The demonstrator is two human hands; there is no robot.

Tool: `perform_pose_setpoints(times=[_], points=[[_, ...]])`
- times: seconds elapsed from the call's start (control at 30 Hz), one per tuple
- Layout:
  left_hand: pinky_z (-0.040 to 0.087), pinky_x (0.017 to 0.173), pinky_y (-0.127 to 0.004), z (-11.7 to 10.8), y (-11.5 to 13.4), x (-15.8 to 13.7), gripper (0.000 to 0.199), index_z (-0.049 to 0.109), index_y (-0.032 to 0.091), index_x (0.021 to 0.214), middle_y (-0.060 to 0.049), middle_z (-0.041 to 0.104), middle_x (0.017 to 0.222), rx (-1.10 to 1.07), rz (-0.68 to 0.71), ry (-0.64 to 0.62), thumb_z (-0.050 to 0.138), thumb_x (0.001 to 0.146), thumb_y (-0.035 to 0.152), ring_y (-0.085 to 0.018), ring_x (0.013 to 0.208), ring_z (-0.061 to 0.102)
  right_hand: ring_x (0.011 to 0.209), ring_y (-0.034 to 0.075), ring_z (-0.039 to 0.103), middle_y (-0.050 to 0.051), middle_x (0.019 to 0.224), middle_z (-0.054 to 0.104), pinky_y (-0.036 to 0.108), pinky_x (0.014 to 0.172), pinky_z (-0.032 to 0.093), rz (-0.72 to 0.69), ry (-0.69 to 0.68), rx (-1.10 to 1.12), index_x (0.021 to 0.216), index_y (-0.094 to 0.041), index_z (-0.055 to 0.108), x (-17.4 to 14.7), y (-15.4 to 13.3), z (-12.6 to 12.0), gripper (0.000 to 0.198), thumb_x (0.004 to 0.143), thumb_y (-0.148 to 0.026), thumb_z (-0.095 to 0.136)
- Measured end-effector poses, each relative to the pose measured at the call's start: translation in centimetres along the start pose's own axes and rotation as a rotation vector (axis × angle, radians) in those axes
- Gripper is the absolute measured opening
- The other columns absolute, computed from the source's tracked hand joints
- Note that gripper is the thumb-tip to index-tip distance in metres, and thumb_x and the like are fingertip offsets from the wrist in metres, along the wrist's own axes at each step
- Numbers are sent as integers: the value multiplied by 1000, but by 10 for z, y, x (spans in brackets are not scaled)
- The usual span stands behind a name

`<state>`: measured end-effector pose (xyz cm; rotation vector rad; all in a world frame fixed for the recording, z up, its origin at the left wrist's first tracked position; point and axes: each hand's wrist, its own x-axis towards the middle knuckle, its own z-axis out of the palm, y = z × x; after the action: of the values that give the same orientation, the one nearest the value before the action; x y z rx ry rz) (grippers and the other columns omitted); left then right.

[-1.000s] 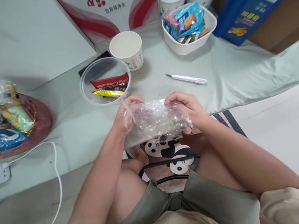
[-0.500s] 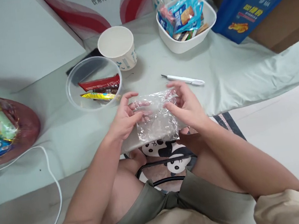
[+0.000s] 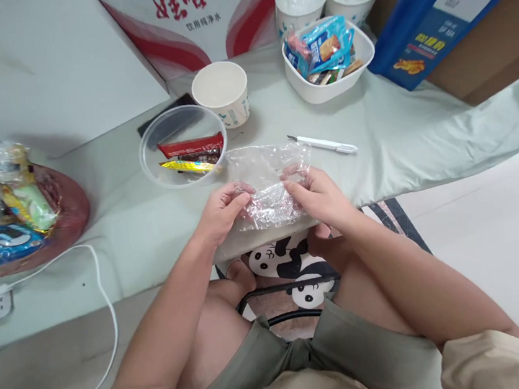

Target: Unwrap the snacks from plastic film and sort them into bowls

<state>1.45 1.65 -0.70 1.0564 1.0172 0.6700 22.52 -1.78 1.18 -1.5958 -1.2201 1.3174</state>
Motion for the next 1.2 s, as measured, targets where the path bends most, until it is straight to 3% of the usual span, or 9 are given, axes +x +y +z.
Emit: perform_pose_setpoints(times=[0.17,0.33,0.5,0.67,0.73,0.83,1.0,1.1,1.2], points=[[45,43,-20,-3,4,-3,34,64,20,109,9,54,54,-35,-10,0,69,78,34,-10,43,57,44,10,42,-7,53,50,24,44,32,-59,-81,124,109,-24,68,3,6,2,28,84,-36,66],[47,46,-24,-9,3,-2,29,64,21,93,5,59,61,-212,-20,-69,72,72,39,-12,48,59,48,13,49,-1,58,57,27,46,37,-91,-103,358,75,-24,67,7,6,-2,17,72,-41,69],[45,54,-25,-14,3,2,29,64,18,75,-3,61,76,-176,112,-106,67,73,46,-12,61,53,61,21,61,7,70,67,38,61,51,-148,-242,95,71,-24,71,8,6,-17,48,84,-65,52],[40,53,-21,-9,1,-3,30,59,21,93,4,52,79,131,123,-56,73,67,19,-6,57,43,106,27,67,8,107,72,47,98,50,-332,58,-208,69,-24,69,4,6,-23,28,83,-49,68],[40,53,-21,-6,1,-7,38,58,23,104,5,52,78,153,136,-120,72,69,19,-7,57,45,109,27,67,8,111,72,46,95,53,-325,74,-115,88,-26,71,1,3,-21,19,79,-42,73],[41,56,-22,-6,3,-10,48,55,24,117,5,56,74,157,174,-149,72,71,22,-9,59,50,84,24,71,6,95,75,39,70,59,-175,-205,-96,102,-26,70,-3,-1,-15,31,76,-40,76],[34,52,-23,-15,3,-6,32,57,22,108,8,50,60,304,203,69,69,80,31,-9,51,43,45,17,57,0,53,61,29,41,41,68,-358,-248,78,-23,67,-6,-8,-15,17,82,-39,68],[33,54,-25,-14,2,-10,12,59,21,89,9,43,53,417,259,226,64,85,32,-9,49,38,48,15,55,-1,54,60,27,43,40,31,-259,-239,74,-22,64,-3,-10,-21,17,80,-37,68],[41,64,-28,2,4,-22,10,59,22,79,5,50,58,578,477,417,63,86,28,-12,57,46,52,13,52,-2,57,57,26,46,38,-59,-111,-317,68,-21,62,-2,-8,-25,19,78,-36,67]])
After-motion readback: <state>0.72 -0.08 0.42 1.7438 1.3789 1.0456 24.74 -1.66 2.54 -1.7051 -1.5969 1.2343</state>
